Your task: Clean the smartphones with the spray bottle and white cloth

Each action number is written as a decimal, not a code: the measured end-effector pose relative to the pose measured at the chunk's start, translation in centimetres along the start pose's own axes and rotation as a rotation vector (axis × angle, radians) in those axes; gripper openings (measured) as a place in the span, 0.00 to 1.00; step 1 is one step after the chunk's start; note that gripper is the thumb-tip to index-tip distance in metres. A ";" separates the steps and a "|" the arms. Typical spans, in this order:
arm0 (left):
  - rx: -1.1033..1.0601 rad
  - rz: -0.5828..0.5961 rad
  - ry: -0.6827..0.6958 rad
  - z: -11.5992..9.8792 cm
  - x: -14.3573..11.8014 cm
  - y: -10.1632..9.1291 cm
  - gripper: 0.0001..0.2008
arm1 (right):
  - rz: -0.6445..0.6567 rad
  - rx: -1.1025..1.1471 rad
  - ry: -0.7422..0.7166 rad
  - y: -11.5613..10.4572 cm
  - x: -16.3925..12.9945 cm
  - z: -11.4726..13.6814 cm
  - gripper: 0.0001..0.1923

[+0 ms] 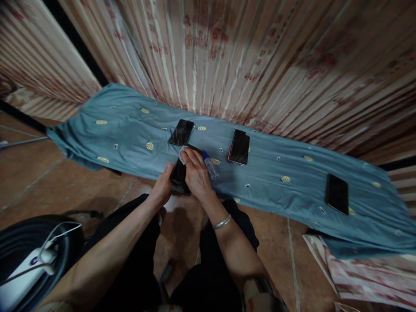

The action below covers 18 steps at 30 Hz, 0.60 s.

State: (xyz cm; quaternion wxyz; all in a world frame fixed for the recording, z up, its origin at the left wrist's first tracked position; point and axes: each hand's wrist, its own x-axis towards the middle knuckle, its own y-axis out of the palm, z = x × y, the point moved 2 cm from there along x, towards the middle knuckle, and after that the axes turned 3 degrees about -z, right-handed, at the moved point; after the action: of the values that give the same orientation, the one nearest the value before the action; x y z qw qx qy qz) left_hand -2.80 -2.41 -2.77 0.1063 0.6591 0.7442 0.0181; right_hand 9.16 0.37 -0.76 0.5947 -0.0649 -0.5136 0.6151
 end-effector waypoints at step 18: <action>0.024 -0.011 0.015 -0.7 0.4 -0.2 0.35 | -0.029 -0.048 0.099 0.3 0.0 -2.1 0.29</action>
State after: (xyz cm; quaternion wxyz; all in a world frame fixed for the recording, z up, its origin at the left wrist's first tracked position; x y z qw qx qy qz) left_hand -3.21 -1.98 -2.14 0.0929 0.6560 0.7489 0.0136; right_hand 10.42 1.62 -1.99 0.6263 -0.1019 -0.4990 0.5902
